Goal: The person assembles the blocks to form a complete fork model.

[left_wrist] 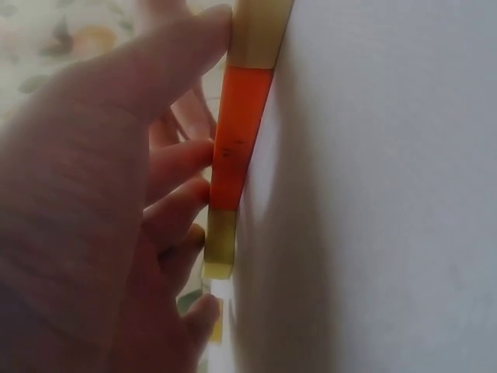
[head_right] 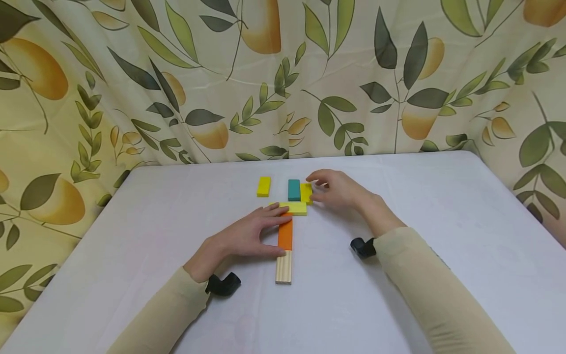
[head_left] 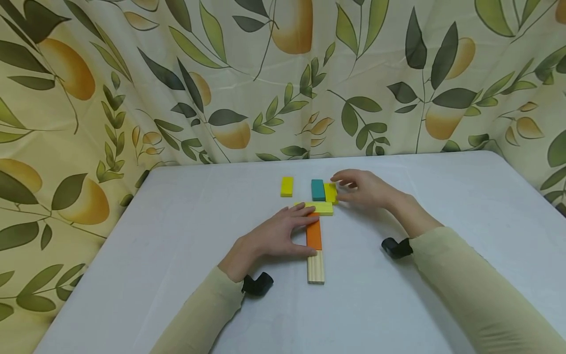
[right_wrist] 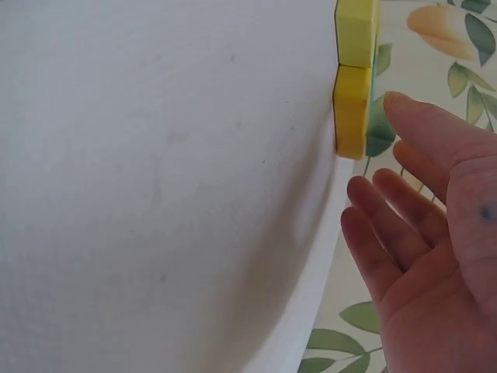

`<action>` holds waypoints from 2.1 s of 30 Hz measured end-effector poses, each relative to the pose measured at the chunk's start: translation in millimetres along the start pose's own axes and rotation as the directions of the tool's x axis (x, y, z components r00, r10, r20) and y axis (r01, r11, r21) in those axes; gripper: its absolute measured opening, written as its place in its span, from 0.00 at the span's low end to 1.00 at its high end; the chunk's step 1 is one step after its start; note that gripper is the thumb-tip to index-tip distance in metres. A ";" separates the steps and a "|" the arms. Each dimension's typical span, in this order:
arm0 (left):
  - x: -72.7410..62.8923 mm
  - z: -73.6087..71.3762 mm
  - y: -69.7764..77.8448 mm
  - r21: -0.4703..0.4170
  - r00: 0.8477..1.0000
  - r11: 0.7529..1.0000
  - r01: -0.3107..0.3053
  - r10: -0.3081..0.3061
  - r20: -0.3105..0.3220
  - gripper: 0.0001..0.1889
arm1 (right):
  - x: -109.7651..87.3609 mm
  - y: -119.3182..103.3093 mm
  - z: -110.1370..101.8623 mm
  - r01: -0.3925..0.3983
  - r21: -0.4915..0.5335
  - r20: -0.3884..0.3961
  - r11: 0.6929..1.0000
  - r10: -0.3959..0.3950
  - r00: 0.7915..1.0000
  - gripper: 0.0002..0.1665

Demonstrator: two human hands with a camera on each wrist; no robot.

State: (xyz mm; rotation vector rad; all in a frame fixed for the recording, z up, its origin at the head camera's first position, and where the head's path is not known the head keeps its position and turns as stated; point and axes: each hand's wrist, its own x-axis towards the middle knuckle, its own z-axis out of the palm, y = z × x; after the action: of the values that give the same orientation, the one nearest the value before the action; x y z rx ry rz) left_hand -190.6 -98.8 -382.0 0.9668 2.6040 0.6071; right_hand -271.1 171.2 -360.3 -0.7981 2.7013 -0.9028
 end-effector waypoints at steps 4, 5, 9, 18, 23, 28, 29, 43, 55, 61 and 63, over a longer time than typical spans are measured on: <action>-0.7 -0.4 0.2 0.016 1.000 1.000 -0.011 0.011 0.003 0.41 | 1.3 -2.5 -0.8 0.021 0.004 -0.016 1.000 -0.021 1.000 0.28; -0.9 -0.5 0.2 0.015 1.000 1.000 -0.012 0.012 0.003 0.41 | 1.9 -3.1 -0.6 0.025 0.006 -0.018 1.000 -0.025 1.000 0.28; -2.8 -0.5 -0.8 0.013 1.000 1.000 -0.011 0.011 -0.007 0.41 | 6.1 -5.1 1.6 0.039 0.015 -0.026 0.999 -0.039 0.999 0.28; -9.9 -1.2 -1.9 0.015 1.000 1.000 0.009 -0.008 -0.030 0.41 | 16.3 -11.4 7.7 -0.005 0.041 -0.025 0.999 0.006 1.000 0.29; -13.1 -1.3 -2.8 0.015 0.999 1.000 0.002 -0.001 -0.046 0.41 | 24.0 -16.4 11.5 -0.017 0.045 -0.010 0.999 0.017 1.000 0.29; -14.7 -1.3 -2.1 0.009 0.999 1.000 0.007 -0.007 -0.046 0.41 | 29.6 -17.6 14.7 -0.011 0.041 0.001 0.999 0.011 1.000 0.29; -14.7 -1.2 -2.0 0.010 0.999 1.000 0.009 -0.008 -0.045 0.41 | 30.5 -17.4 15.3 -0.011 0.043 0.005 0.999 0.011 1.000 0.29; -15.3 0.6 -0.5 0.036 0.999 0.999 0.010 -0.008 -0.053 0.39 | 36.5 -16.5 21.0 -0.038 0.054 0.034 0.998 0.037 0.999 0.30; -14.9 0.9 -0.6 0.059 0.997 0.998 -0.011 0.015 -0.071 0.38 | 37.4 -17.0 21.8 -0.057 0.028 0.043 0.998 0.055 0.998 0.28; -15.0 0.0 0.4 0.059 0.998 0.998 -0.010 0.014 -0.068 0.37 | 37.2 -18.0 21.5 -0.063 0.020 0.045 0.998 0.062 0.997 0.27; -14.8 0.1 0.6 0.060 0.997 0.998 -0.011 0.015 -0.070 0.37 | 37.4 -17.8 21.9 -0.062 0.017 0.045 0.998 0.061 0.997 0.27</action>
State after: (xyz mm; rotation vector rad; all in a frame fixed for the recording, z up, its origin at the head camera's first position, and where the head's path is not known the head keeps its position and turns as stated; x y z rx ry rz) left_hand -179.4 -108.3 -379.9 0.9986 2.6942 0.5800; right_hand -287.5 127.9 -367.2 -0.7185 2.6598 -0.8851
